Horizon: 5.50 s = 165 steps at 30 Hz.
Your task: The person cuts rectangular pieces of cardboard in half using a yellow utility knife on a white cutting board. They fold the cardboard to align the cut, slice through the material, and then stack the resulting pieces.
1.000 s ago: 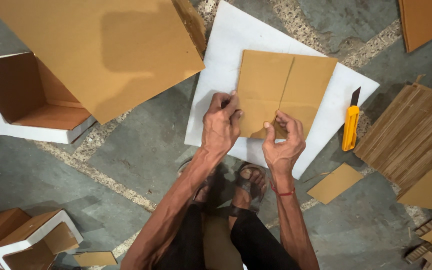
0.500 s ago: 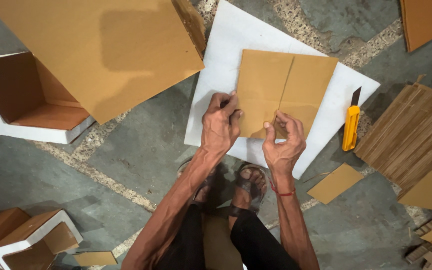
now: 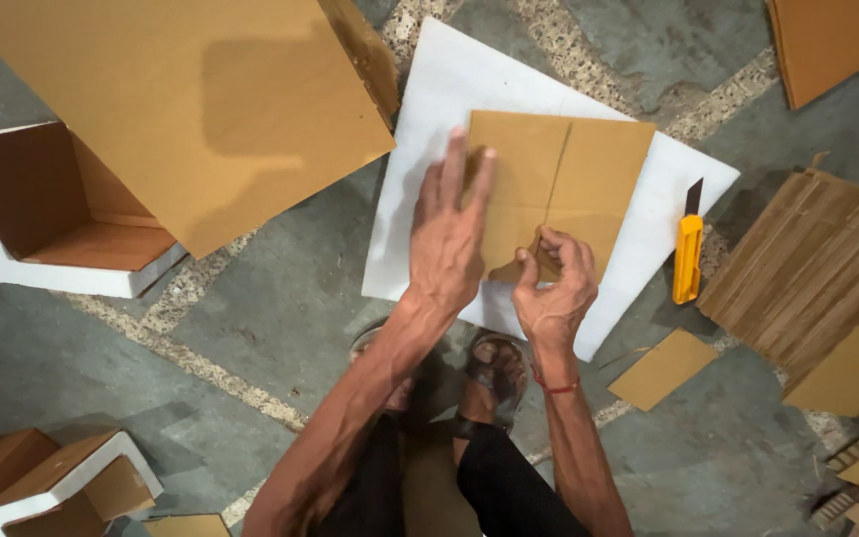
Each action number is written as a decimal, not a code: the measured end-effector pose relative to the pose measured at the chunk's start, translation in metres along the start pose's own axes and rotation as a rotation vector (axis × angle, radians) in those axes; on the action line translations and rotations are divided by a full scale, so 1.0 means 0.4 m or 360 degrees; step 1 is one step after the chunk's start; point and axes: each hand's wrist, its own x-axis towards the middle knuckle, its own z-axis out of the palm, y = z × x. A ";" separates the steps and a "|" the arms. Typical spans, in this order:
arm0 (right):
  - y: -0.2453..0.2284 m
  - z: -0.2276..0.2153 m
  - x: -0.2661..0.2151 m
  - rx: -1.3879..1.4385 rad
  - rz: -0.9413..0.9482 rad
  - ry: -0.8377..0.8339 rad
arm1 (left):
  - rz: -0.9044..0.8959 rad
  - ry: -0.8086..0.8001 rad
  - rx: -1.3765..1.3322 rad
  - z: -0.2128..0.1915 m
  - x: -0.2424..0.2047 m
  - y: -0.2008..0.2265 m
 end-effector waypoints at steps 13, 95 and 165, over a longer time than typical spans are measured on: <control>0.004 -0.007 0.001 -0.0014 -0.0035 -0.0016 | 0.0085 -0.0500 0.0359 0.010 0.062 0.055; 0.092 -0.092 -0.013 0.0070 -0.0223 -0.0398 | 0.0440 -0.0575 0.0562 0.056 0.159 0.071; -0.026 -0.050 0.205 -0.0302 0.0143 -0.0512 | 0.0176 -0.0775 0.0484 0.046 0.169 0.096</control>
